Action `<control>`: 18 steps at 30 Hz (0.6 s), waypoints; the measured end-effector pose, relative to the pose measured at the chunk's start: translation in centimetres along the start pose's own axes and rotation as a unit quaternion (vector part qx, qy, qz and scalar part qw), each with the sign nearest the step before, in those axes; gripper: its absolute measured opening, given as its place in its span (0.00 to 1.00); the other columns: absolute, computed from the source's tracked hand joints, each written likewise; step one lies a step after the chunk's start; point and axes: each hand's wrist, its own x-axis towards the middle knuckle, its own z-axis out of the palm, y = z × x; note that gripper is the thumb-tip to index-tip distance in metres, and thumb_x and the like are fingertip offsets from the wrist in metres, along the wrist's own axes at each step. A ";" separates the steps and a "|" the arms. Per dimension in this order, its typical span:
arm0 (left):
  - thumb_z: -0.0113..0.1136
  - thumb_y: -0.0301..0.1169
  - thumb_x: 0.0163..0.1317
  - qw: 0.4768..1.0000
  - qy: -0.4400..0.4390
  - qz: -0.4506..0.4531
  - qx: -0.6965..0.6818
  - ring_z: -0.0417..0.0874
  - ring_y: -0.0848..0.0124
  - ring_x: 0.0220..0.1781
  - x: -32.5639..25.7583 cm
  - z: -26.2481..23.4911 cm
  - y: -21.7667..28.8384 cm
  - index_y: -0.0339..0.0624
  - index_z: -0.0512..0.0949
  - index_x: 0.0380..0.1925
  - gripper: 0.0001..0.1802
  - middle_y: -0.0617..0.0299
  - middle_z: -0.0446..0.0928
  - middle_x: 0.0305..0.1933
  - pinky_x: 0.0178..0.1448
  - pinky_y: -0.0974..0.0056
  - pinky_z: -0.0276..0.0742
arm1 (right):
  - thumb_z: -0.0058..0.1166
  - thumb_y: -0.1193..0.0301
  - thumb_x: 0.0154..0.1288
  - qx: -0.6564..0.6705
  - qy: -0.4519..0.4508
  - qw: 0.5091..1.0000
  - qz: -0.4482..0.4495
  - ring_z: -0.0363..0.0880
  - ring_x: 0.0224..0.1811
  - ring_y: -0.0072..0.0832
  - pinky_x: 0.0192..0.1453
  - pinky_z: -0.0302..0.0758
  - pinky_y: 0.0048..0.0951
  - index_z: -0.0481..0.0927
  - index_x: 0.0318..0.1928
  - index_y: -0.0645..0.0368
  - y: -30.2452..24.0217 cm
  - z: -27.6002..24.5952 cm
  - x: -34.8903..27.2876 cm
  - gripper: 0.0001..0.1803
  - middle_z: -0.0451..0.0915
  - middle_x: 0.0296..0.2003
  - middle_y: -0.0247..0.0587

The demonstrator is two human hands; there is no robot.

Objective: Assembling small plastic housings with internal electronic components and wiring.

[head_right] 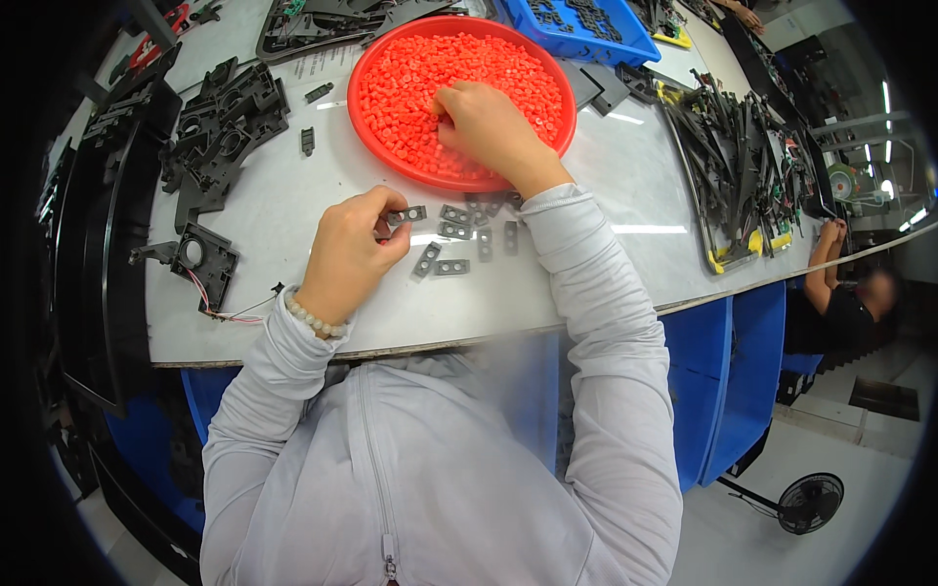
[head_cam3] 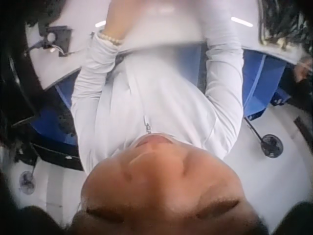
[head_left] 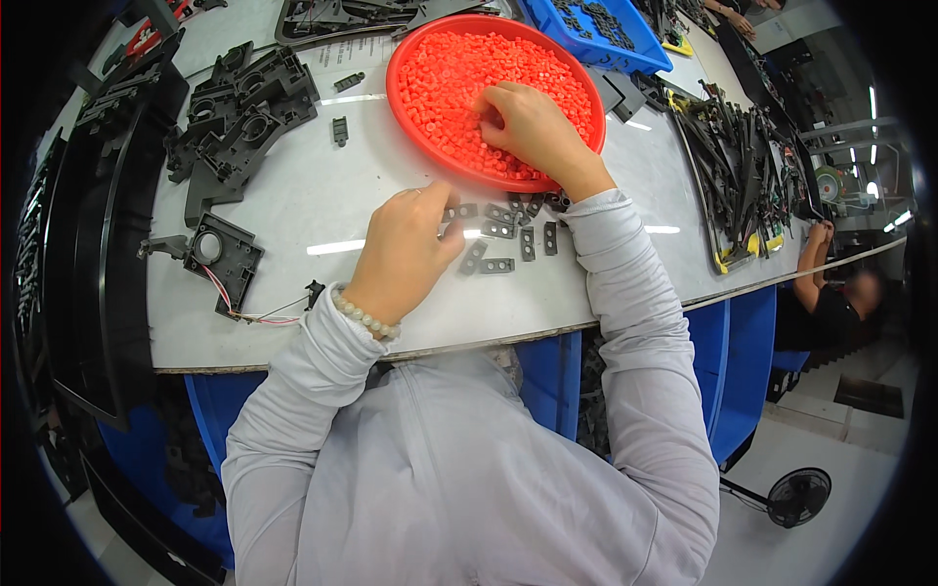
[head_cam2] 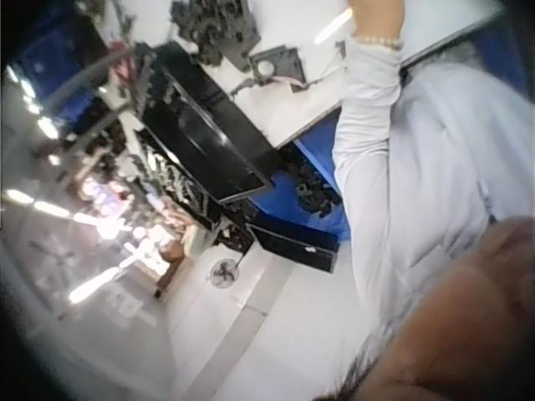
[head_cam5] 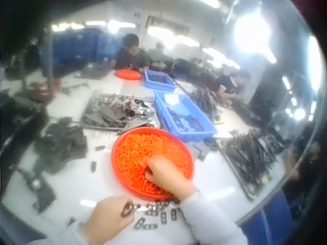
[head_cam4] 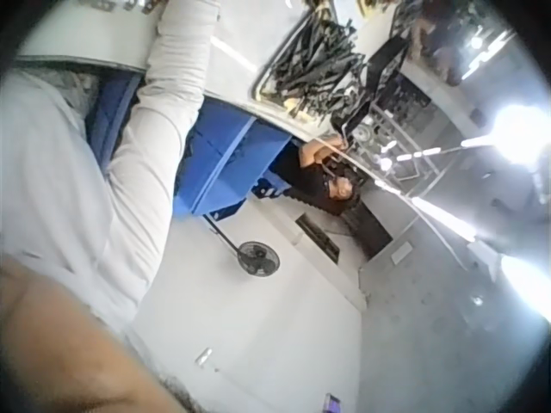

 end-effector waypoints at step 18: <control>0.61 0.18 0.53 0.943 0.057 -0.116 -0.307 0.74 0.80 0.31 -0.8 -1.3 -0.4 0.30 0.78 0.39 0.11 0.63 0.78 0.32 0.31 0.76 0.75 | 0.58 0.76 0.49 0.104 0.036 0.991 0.071 0.80 0.34 0.33 0.39 0.75 0.30 0.79 0.32 0.64 0.3 -0.6 -0.9 0.08 0.79 0.30 0.43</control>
